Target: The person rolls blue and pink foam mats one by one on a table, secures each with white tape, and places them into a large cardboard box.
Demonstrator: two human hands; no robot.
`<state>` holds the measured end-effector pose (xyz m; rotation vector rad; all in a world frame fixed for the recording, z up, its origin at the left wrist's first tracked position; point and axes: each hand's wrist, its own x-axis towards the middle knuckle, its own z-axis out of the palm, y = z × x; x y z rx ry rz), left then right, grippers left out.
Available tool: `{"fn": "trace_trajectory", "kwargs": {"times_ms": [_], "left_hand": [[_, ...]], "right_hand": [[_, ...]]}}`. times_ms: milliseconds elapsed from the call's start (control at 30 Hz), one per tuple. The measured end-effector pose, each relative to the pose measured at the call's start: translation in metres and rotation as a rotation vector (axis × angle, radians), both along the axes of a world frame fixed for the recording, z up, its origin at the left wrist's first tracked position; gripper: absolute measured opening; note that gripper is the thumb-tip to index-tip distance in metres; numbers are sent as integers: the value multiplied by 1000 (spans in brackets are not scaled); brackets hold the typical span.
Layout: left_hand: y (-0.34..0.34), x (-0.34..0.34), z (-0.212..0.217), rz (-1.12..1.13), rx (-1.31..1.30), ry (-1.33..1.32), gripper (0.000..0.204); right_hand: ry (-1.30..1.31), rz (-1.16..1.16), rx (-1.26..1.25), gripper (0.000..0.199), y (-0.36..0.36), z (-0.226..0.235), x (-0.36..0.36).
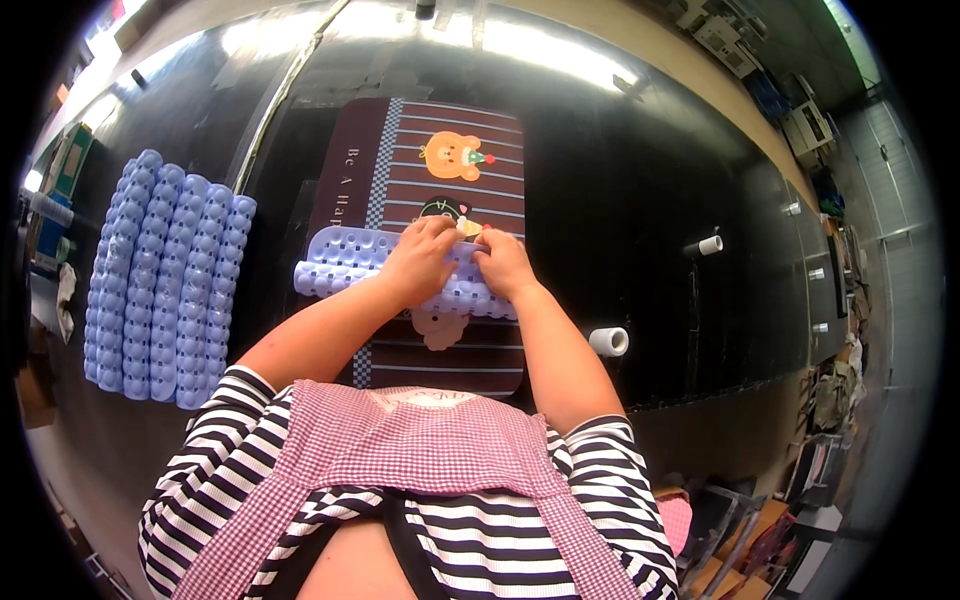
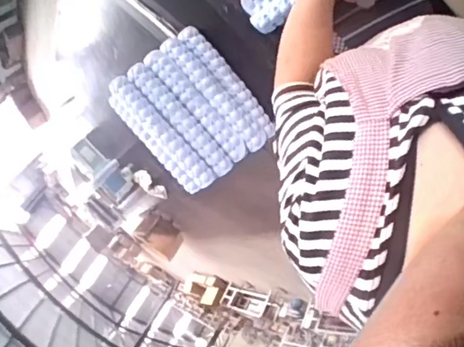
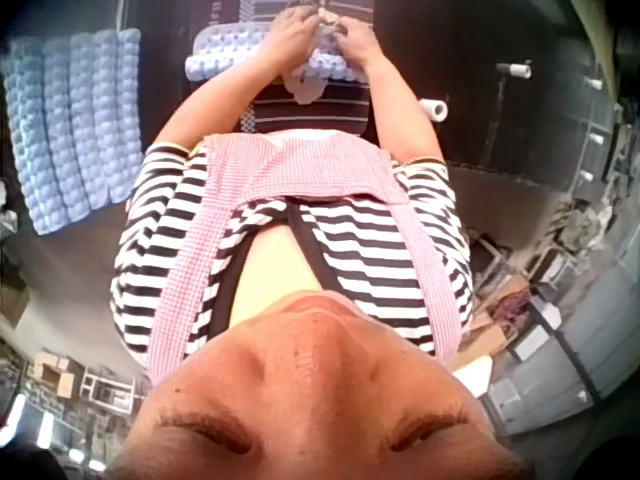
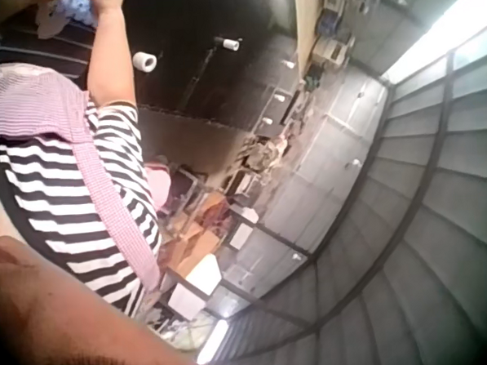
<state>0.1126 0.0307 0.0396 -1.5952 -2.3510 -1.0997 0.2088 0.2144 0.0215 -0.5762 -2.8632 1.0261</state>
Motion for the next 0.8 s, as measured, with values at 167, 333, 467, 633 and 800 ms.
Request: {"fn": "trace_trajectory", "kwargs": {"times_ms": [167, 333, 467, 633, 800], "left_hand": [[33, -18, -5, -13, -372, -549, 37], [44, -13, 0, -81, -465, -505, 32], [54, -10, 0, -151, -549, -185, 31], [62, -9, 5, -177, -595, -144, 41], [70, -6, -4, -48, -657, -160, 42]], "right_hand": [[130, -137, -651, 14, 9, -13, 6], [154, -273, -630, 14, 7, -18, 8], [112, -327, -562, 13, 5, -13, 4], [176, -362, -864, 20, 9, -24, 2], [123, -350, -788, 31, 13, -17, 4]]}}
